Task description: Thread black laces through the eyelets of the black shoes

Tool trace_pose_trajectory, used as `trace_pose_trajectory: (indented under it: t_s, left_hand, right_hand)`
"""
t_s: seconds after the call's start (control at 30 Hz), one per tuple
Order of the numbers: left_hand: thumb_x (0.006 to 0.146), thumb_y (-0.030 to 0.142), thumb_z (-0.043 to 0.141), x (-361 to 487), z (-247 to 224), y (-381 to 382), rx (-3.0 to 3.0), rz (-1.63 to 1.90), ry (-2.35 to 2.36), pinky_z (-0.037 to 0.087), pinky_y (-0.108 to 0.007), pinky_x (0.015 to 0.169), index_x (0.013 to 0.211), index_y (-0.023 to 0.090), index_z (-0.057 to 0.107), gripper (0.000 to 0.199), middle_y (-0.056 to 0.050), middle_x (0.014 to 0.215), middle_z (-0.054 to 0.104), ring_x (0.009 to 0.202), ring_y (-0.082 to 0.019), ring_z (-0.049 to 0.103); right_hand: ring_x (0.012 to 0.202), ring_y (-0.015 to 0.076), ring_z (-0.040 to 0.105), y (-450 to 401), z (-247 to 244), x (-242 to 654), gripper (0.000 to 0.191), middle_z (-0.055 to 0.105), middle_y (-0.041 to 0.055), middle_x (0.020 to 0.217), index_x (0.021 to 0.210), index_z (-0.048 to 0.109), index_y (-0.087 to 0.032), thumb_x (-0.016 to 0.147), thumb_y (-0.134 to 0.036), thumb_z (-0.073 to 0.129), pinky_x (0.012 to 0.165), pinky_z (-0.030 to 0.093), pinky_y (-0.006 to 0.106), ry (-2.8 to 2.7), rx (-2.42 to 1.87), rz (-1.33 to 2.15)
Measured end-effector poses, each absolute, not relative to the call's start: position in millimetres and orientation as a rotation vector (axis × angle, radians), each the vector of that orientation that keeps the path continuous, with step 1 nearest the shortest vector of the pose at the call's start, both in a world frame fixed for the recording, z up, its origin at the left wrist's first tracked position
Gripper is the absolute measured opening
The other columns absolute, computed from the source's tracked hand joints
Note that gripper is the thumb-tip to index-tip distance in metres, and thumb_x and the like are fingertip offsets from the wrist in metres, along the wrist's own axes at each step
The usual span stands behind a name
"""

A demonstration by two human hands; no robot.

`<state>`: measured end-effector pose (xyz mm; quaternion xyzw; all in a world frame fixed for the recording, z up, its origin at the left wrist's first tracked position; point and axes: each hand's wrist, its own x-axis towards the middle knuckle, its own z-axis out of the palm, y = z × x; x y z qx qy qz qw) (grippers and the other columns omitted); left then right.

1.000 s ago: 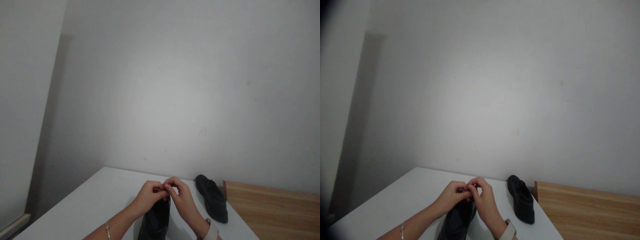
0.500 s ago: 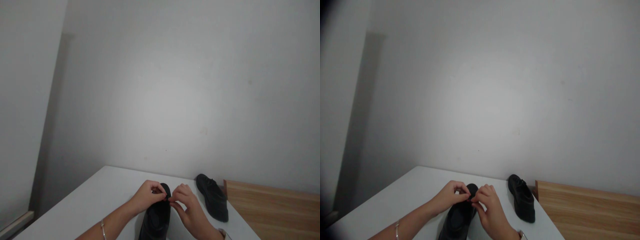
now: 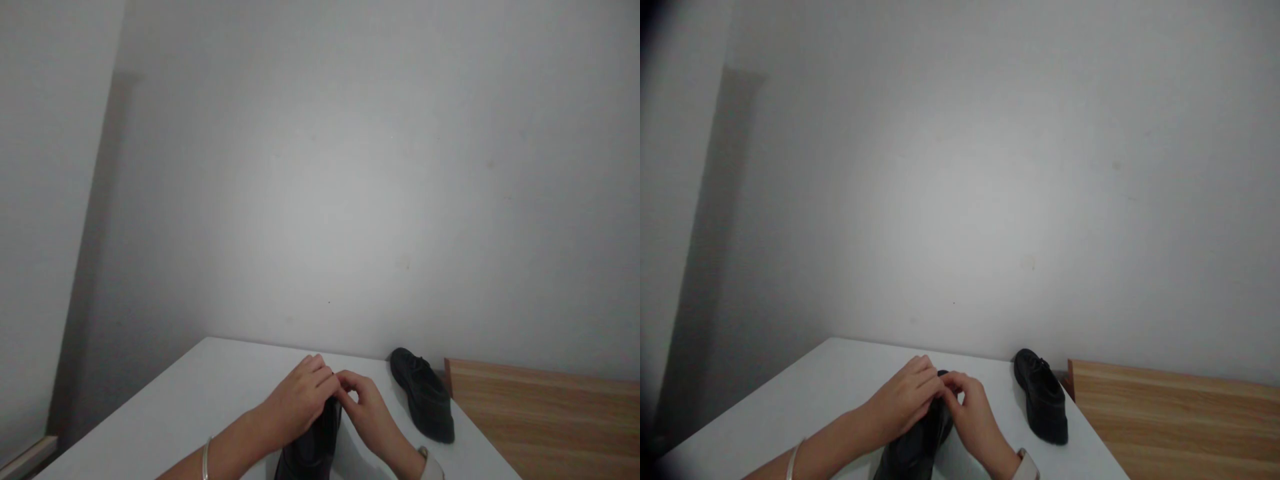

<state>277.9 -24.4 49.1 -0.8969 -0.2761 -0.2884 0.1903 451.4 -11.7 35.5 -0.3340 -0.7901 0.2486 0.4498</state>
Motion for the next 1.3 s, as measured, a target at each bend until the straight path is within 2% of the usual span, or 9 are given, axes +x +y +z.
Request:
trace_pose_trajectory:
  t_s: [0.13, 0.3, 0.5, 0.67, 0.77, 0.87, 0.97, 1.13, 1.3]
  left_hand:
    - [0.087, 0.010, 0.052, 279.3, 41.1, -15.0, -2.352, -0.774, -0.669, 0.037, -0.033, 0.070, 0.091, 0.017, 0.053, 0.008, -0.004, 0.085, 0.058, 0.079, -0.020, 0.045]
    - [0.090, 0.012, 0.049, 280.5, 34.0, -10.7, -2.297, -0.863, -0.727, 0.037, -0.033, 0.069, 0.092, 0.017, 0.054, 0.007, -0.004, 0.080, 0.057, 0.076, -0.021, 0.046]
    - [0.088, 0.008, 0.047, 273.1, 36.0, -21.6, -2.506, -1.043, -0.835, 0.038, -0.033, 0.070, 0.089, 0.018, 0.051, 0.011, -0.004, 0.082, 0.058, 0.078, -0.020, 0.047]
    - [0.086, 0.013, 0.051, 265.7, 28.4, -32.3, -2.642, -1.371, -1.092, 0.040, -0.029, 0.069, 0.081, 0.019, 0.048, 0.009, -0.003, 0.080, 0.055, 0.078, -0.018, 0.050]
    - [0.088, 0.022, 0.052, 263.9, 26.2, -35.5, -2.650, -1.609, -1.235, 0.042, -0.030, 0.072, 0.085, 0.020, 0.050, 0.004, -0.003, 0.083, 0.057, 0.078, -0.018, 0.052]
    - [0.090, 0.033, 0.049, 257.8, 23.0, -28.8, -2.584, -1.821, -1.303, 0.043, -0.032, 0.079, 0.098, 0.021, 0.051, 0.015, -0.004, 0.090, 0.060, 0.085, -0.018, 0.054]
    - [0.090, 0.041, 0.047, 249.5, 12.5, -8.5, -2.405, -2.021, -1.477, 0.043, -0.033, 0.079, 0.098, 0.020, 0.053, 0.023, -0.005, 0.090, 0.060, 0.085, -0.019, 0.055]
    - [0.081, 0.043, 0.053, 252.6, -9.3, 33.5, -2.290, -2.209, -1.640, 0.045, -0.031, 0.071, 0.089, 0.018, 0.056, 0.026, -0.004, 0.082, 0.060, 0.079, -0.020, 0.058]
    - [0.072, 0.040, 0.057, 267.7, -18.7, 56.5, -2.280, -2.323, -1.646, 0.046, -0.033, 0.074, 0.083, 0.017, 0.056, 0.026, -0.004, 0.077, 0.059, 0.076, -0.020, 0.058]
  right_hand:
    - [0.073, 0.0212, 0.061, -0.7, 37.3, 449.1, 0.036, 0.068, 0.0050, 0.071, 0.075, 0.071, -0.015, 0.080, -0.049, 0.062, 0.073, 0.046, 0.033, -1.885, -0.754, 0.926]
    - [0.070, 0.0175, 0.057, 5.8, 35.8, 455.3, 0.027, 0.066, 0.0035, 0.071, 0.074, 0.070, -0.014, 0.078, -0.040, 0.064, 0.069, 0.043, 0.029, -1.868, -0.716, 1.061]
    - [0.068, 0.0153, 0.051, 5.7, 30.5, 455.7, 0.007, 0.058, 0.0010, 0.069, 0.071, 0.063, -0.015, 0.073, -0.017, 0.057, 0.065, 0.039, 0.027, -1.966, -0.828, 0.678]
    - [0.064, 0.0138, 0.046, 9.4, 21.1, 452.7, 0.009, 0.048, -0.0024, 0.064, 0.067, 0.059, -0.016, 0.066, -0.010, 0.053, 0.061, 0.037, 0.025, -1.917, -0.945, 0.470]
    - [0.063, 0.0146, 0.048, 7.0, 23.2, 455.0, 0.010, 0.052, -0.0008, 0.066, 0.070, 0.062, -0.016, 0.069, -0.012, 0.054, 0.060, 0.039, 0.025, -1.879, -0.988, 0.425]
    - [0.066, 0.0155, 0.052, -10.4, 30.0, 459.4, 0.012, 0.060, 0.0036, 0.080, 0.084, 0.065, -0.017, 0.080, -0.020, 0.054, 0.063, 0.043, 0.027, -1.839, -1.005, 0.337]
    - [0.065, 0.0155, 0.057, -34.4, 25.3, 455.4, 0.020, 0.066, 0.0043, 0.085, 0.095, 0.065, -0.021, 0.089, -0.031, 0.049, 0.061, 0.043, 0.025, -2.017, -0.938, 0.295]
    - [0.056, 0.0194, 0.063, -53.0, 1.0, 428.6, 0.019, 0.070, 0.0050, 0.067, 0.077, 0.068, -0.021, 0.077, -0.041, 0.065, 0.051, 0.042, 0.024, -2.512, -1.076, 0.019]
    - [0.070, 0.0287, 0.068, -59.0, 15.9, 447.2, 0.023, 0.072, 0.0106, 0.084, 0.080, 0.070, -0.019, 0.064, -0.034, 0.077, 0.060, 0.049, 0.032, -2.508, -1.306, -0.023]
